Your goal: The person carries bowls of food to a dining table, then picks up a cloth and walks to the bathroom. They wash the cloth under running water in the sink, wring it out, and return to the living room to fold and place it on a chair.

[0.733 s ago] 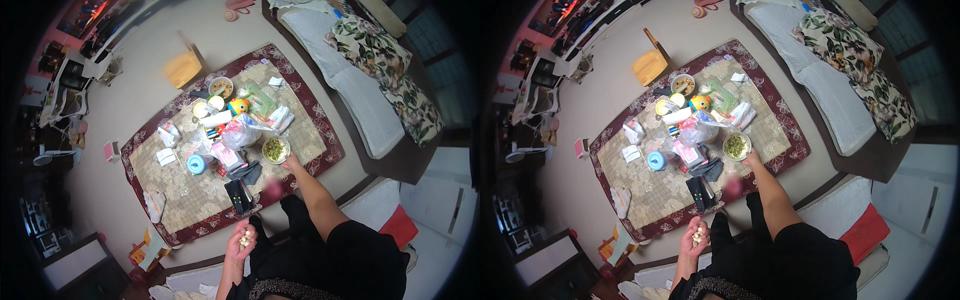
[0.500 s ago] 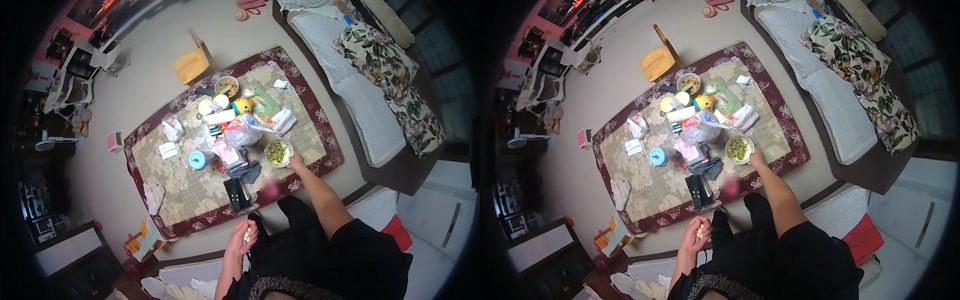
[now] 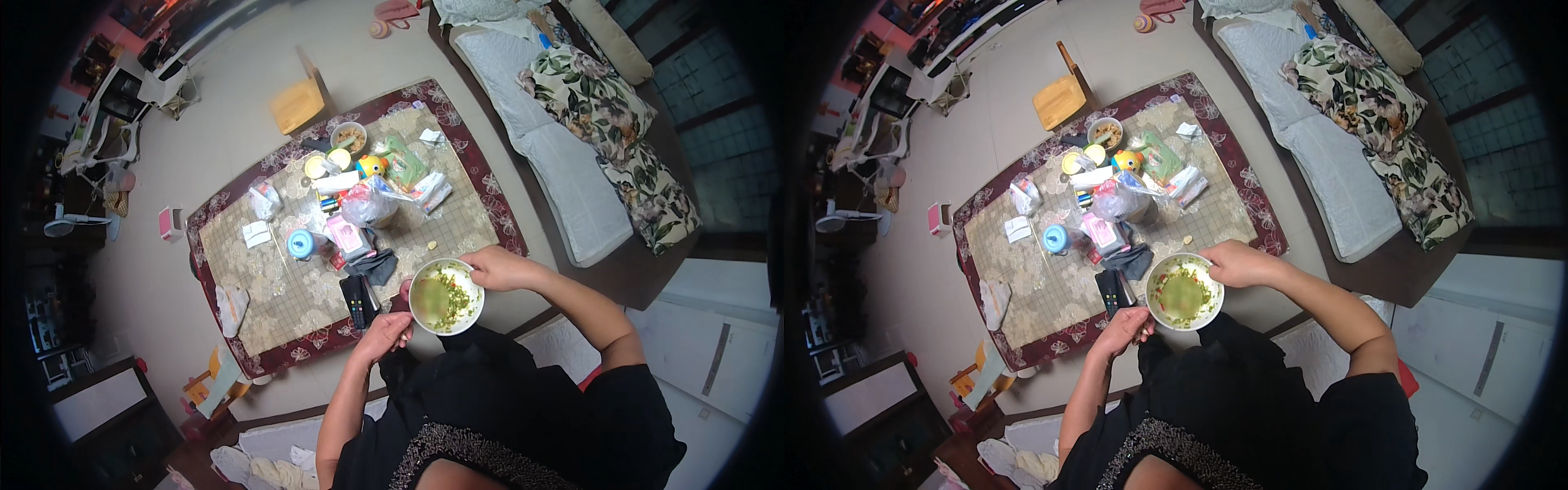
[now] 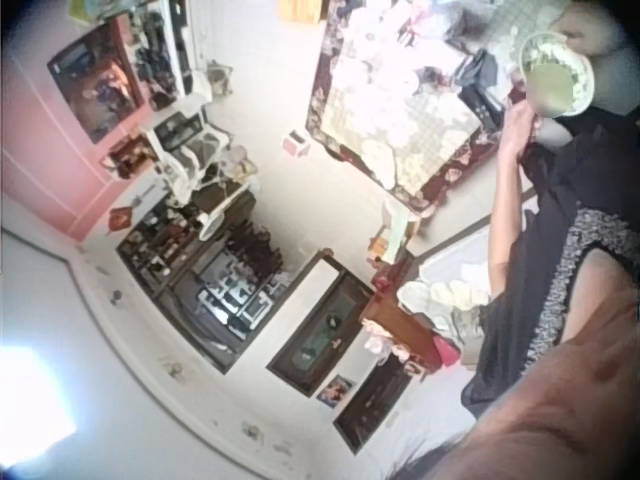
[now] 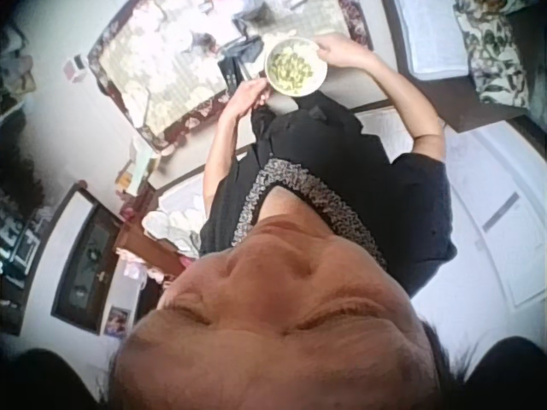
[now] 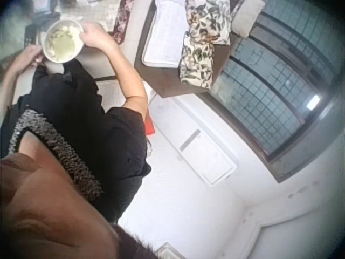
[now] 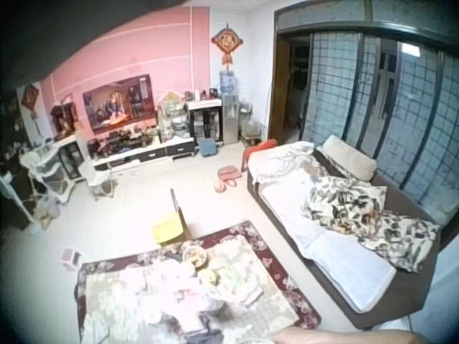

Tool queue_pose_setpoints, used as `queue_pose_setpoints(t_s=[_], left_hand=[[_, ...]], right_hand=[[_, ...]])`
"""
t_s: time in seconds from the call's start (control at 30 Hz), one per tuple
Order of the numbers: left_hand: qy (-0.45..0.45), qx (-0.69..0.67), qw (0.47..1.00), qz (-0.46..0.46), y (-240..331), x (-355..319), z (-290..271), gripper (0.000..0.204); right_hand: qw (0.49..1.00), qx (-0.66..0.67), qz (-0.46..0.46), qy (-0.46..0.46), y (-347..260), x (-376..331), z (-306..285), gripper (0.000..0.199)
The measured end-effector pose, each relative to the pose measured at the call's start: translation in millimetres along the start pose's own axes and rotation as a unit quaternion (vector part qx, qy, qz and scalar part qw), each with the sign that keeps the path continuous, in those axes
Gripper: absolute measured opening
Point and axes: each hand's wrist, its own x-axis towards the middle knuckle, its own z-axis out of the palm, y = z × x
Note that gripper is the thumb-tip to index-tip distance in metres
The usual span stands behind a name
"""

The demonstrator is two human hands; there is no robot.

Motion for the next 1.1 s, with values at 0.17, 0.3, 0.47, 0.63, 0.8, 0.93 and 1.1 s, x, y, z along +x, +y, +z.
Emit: queue_pose_setpoints(t_s=[0.17, 0.3, 0.47, 0.63, 0.8, 0.93, 1.1], left_hand=[[-0.049, 0.031, 0.998, 0.024, -11, -12, 4, 0.05], [-0.051, 0.015, 0.998, 0.013, -6, -23, 12, 0.037], [-0.081, -0.001, 0.996, 0.041, -12, -26, 13, 0.057], [-0.081, -0.005, 0.997, 0.012, -5, -33, 20, 0.043], [-0.056, 0.014, 0.993, -0.103, -22, -41, 17, 0.034], [-0.012, -0.046, 0.992, -0.113, -53, -47, 22, 0.032], [0.006, -0.065, 0.988, -0.137, -78, -48, 31, 0.031]], right_hand=[[0.996, -0.04, -0.048, -0.071, -30, -6, -5, 0.029], [0.994, -0.042, -0.069, -0.079, -22, 1, 5, 0.023], [0.989, -0.072, -0.072, -0.108, -34, 12, 8, 0.023], [0.974, -0.111, -0.088, -0.176, -51, 35, 4, 0.032], [0.963, -0.112, -0.109, -0.219, -60, 51, 7, 0.036], [0.962, 0.088, -0.033, -0.255, -11, 52, 45, 0.037], [0.931, 0.213, 0.043, -0.294, 31, 54, 82, 0.043]])
